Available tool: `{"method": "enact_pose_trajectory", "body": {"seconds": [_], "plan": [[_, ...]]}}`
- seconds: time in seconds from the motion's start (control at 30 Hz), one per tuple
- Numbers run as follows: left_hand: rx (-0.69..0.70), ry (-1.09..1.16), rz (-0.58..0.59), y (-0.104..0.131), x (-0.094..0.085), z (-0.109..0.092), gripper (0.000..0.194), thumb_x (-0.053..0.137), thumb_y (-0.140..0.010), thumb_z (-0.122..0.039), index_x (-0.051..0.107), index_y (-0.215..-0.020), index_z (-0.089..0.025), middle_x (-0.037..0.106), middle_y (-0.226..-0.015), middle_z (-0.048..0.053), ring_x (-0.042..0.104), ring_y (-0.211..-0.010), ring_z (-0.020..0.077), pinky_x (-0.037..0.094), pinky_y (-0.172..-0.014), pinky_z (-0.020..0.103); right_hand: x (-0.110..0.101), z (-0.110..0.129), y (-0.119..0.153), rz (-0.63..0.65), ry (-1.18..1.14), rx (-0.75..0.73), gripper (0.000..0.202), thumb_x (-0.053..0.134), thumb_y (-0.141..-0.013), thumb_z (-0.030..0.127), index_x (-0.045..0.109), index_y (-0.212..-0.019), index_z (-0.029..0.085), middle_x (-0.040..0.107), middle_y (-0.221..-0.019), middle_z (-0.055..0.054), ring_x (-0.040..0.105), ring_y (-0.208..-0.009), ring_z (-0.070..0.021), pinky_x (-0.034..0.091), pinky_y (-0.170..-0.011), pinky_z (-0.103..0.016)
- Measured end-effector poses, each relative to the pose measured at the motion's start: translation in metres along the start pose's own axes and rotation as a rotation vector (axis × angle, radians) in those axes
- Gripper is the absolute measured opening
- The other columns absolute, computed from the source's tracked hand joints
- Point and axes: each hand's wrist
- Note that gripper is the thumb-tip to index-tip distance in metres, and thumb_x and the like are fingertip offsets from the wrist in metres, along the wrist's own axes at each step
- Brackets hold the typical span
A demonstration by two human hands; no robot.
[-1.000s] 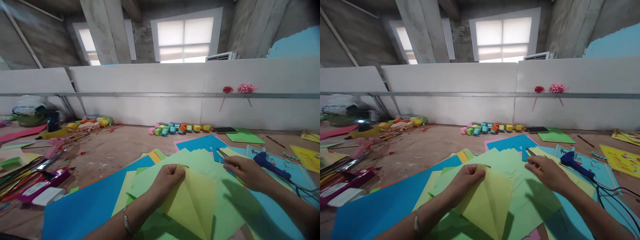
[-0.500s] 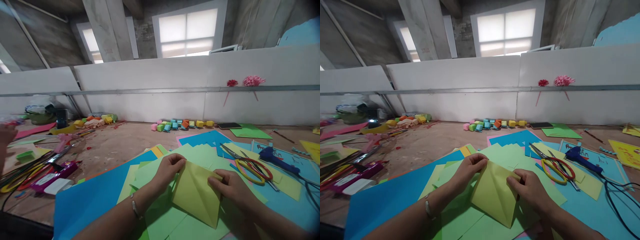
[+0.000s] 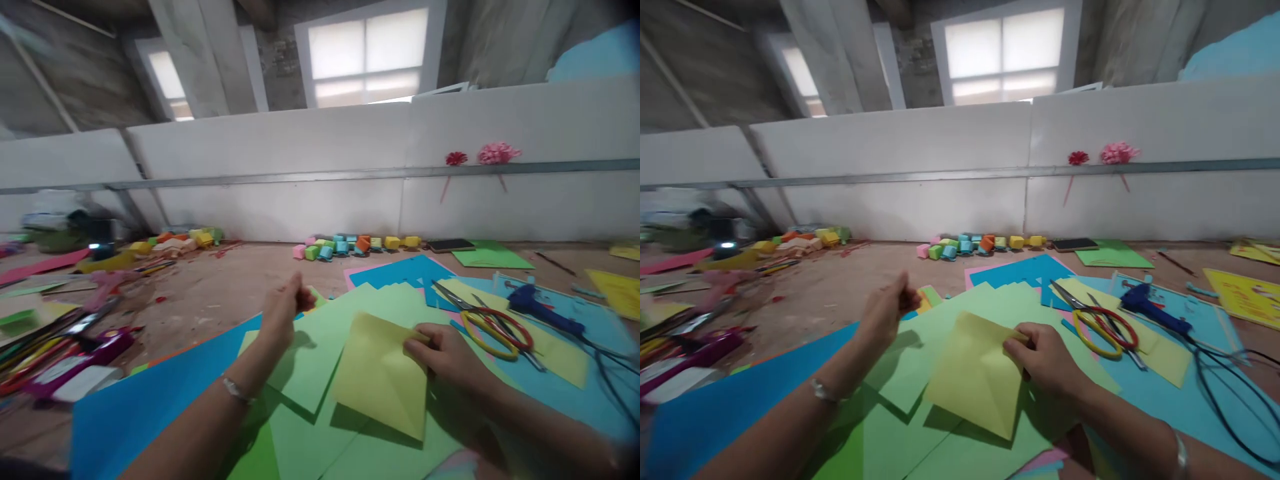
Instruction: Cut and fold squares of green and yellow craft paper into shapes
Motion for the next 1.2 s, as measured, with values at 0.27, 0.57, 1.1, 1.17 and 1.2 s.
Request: {"method": "enact_pose_trajectory", "body": {"seconds": [0.27,0.57,1.1,1.17,1.2], "plan": [[-0.031,-0.386,0.622,0.032,0.012,0.0,0.061,0.077,-0.063,-0.051,0.064,-0.115,-0.021,0.072,-0.105,0.01,0.066,-0.093,0.0271,0.053,-0.074,0.034,0.01,0.0,0.009,0.027,-0.087,-0.021,0.018,0.059,-0.073,0.025,0.051,-0.058,0.018,0.05,-0.05,0.004,0.045,-0.047,-0.0084,0.033,-0.044,-0.019],[0.03,-0.484,0.438,0.019,0.007,0.012,0.039,0.082,-0.053,-0.041,0.076,-0.083,-0.018,0.072,-0.073,0.003,0.063,-0.067,0.0181,0.047,-0.06,0.024,-0.051,0.015,-0.007,-0.156,0.787,-0.04,0.018,0.051,-0.094,0.031,0.065,-0.096,0.021,0.069,-0.092,-0.003,0.064,-0.086,-0.0139,0.045,-0.075,-0.023],[0.062,-0.267,0.322,0.014,0.01,0.015,0.035,0.081,-0.048,-0.037,0.071,-0.071,-0.013,0.065,-0.062,0.001,0.055,-0.055,0.0127,0.044,-0.052,0.023,-0.159,-0.053,0.001,-0.098,1.116,0.377,0.036,0.072,-0.057,0.015,0.057,-0.089,0.018,0.063,-0.085,-0.007,0.061,-0.081,-0.0247,0.034,-0.053,-0.025],[0.043,-0.222,0.309,0.01,0.009,0.015,0.039,0.081,-0.047,-0.036,0.072,-0.077,-0.013,0.068,-0.066,0.002,0.058,-0.058,0.0142,0.047,-0.055,0.025,-0.16,-0.055,0.0,-0.093,1.119,0.392,0.037,0.071,-0.058,0.019,0.053,-0.091,0.019,0.063,-0.084,-0.007,0.06,-0.077,-0.0243,0.033,-0.052,-0.026],[0.036,-0.193,0.302,0.008,0.009,0.015,0.042,0.082,-0.047,-0.036,0.072,-0.08,-0.012,0.069,-0.068,0.003,0.06,-0.06,0.015,0.048,-0.057,0.026,-0.161,-0.056,0.0,-0.09,1.12,0.398,0.037,0.07,-0.059,0.02,0.052,-0.092,0.019,0.063,-0.083,-0.007,0.06,-0.075,-0.0239,0.033,-0.052,-0.026]]}}
Point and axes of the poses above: each hand's wrist, its own y-axis away from the middle knuckle, its own x-axis out of the palm, z = x × y
